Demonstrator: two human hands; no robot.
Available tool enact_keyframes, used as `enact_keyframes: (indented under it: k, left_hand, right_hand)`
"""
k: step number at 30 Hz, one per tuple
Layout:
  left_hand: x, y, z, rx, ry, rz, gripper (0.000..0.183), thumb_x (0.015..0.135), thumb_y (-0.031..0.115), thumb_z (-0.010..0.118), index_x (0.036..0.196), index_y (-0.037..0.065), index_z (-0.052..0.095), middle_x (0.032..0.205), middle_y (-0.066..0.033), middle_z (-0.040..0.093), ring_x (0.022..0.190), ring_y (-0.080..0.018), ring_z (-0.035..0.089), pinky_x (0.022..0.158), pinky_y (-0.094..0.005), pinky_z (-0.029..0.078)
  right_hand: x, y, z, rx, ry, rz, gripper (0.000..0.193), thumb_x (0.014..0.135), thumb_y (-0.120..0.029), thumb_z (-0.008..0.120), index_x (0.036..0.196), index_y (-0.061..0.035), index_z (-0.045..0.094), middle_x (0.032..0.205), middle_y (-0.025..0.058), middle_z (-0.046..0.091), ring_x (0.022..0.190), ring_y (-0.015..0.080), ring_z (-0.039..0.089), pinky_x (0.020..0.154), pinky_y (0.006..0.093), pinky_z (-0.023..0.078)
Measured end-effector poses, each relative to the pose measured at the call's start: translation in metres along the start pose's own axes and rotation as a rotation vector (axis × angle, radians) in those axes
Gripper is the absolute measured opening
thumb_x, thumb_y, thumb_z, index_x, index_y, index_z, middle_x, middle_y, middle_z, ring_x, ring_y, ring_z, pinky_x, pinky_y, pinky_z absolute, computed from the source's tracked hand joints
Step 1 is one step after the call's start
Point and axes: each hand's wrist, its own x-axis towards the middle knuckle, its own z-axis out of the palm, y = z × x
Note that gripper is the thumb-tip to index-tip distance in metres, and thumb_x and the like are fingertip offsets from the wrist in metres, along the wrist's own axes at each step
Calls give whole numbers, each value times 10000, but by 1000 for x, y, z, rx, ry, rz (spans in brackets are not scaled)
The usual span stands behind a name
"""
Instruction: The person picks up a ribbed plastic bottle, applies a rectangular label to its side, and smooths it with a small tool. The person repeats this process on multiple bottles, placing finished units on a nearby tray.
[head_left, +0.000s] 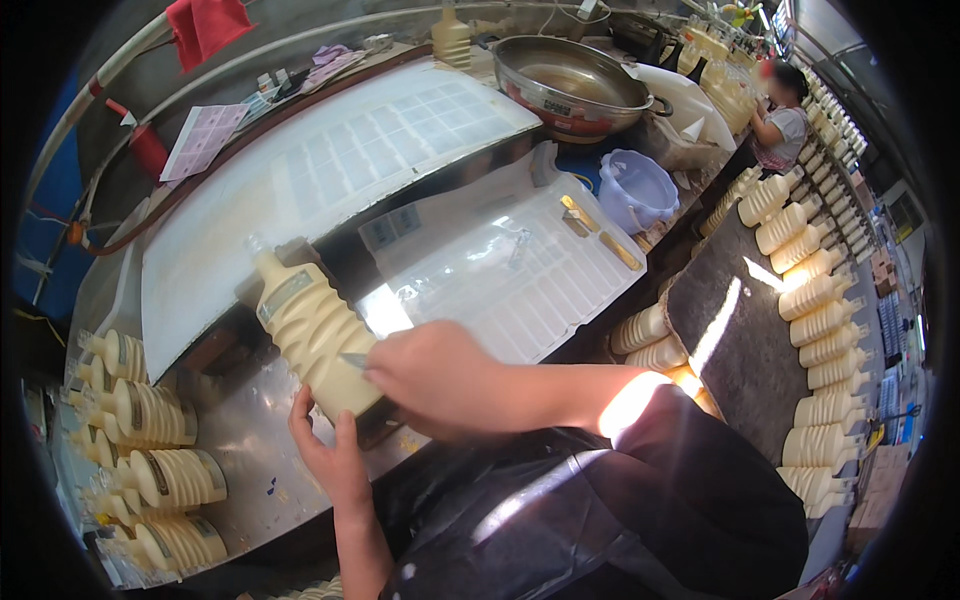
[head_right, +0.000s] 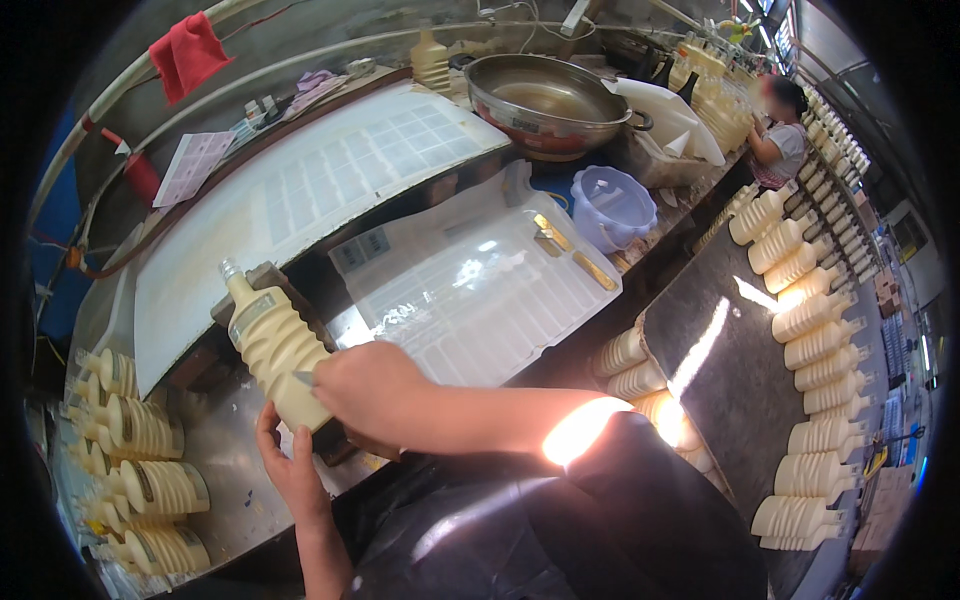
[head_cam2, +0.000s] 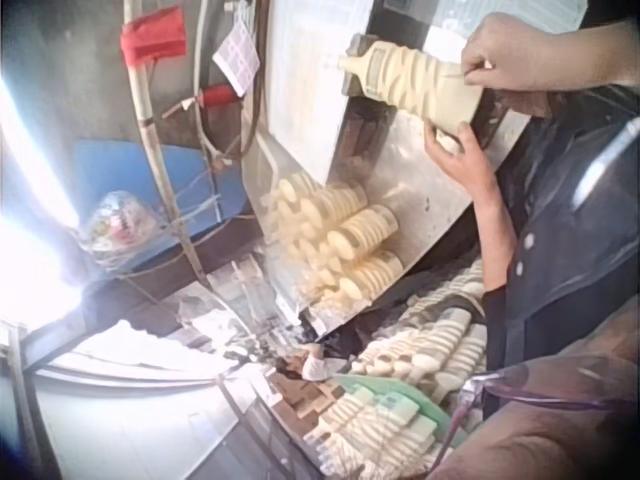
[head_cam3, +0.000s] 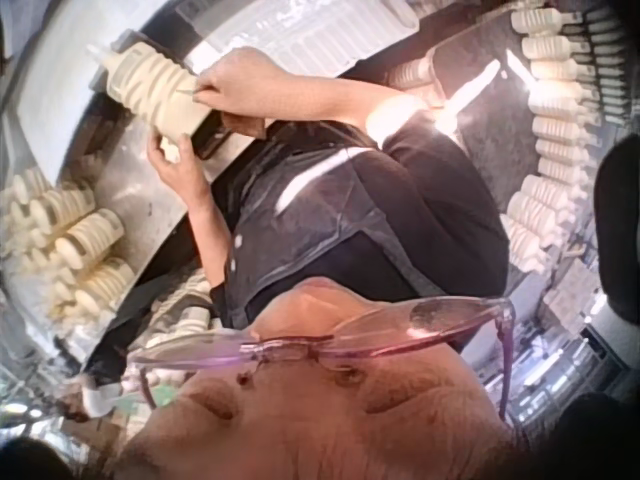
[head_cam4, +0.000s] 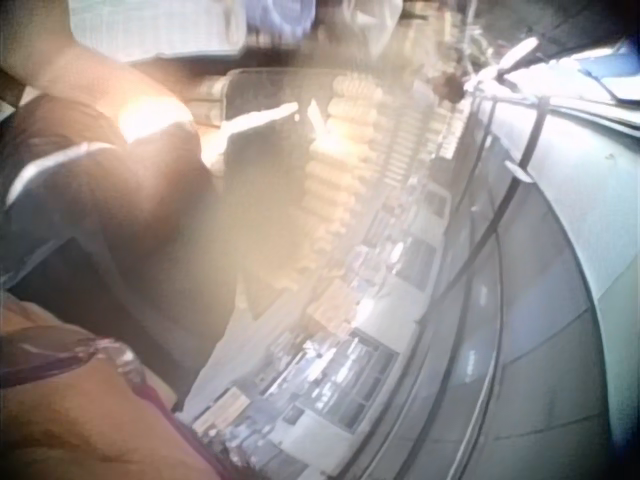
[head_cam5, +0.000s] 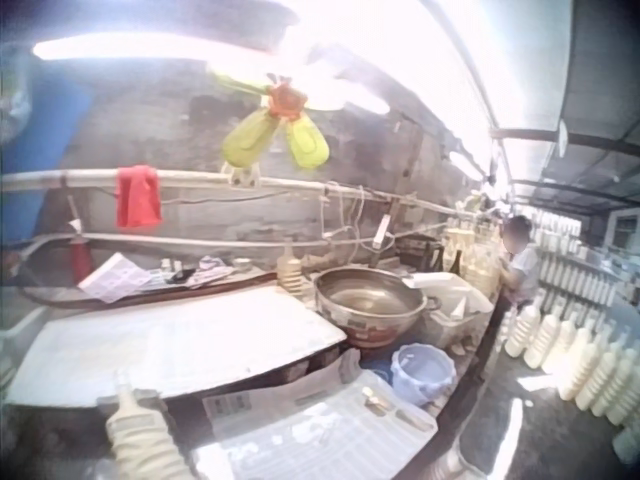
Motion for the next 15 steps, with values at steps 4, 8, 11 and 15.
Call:
enact_keyframes:
  k: [4,8,11,15]
  left_hand:
    - [3,8,1,-78,-16,-70,542,899,68,612,1423,-8,497,1405,-152,523,1346,-270,463,1171,-409,314]
    - [6,10,-3,-239,-17,-147,484,937,73,571,1410,-11,512,1372,-142,552,1307,-250,499,1141,-391,357]
    - [10,12,-5,-325,-47,-188,438,975,95,551,1397,-17,527,1355,-136,571,1276,-234,525,1116,-376,388]
    - [11,4,-9,-352,-42,-150,397,1022,149,535,1383,-13,557,1334,-132,605,1255,-216,548,1092,-354,413]
  right_hand:
    - [-7,-25,26,-175,-1,-164,153,739,-132,722,807,-58,607,759,120,631,638,299,676,582,384,545]
    - [-4,-37,33,-308,-16,-182,65,779,-134,665,778,-77,697,739,93,678,660,235,720,564,339,565]
    - [-5,-37,42,-345,-14,-159,105,809,-182,686,775,-82,681,722,78,652,640,228,703,551,332,551]
    - [-17,-38,41,-228,-139,-88,251,876,-275,716,947,-53,624,776,105,638,675,290,684,579,390,540]
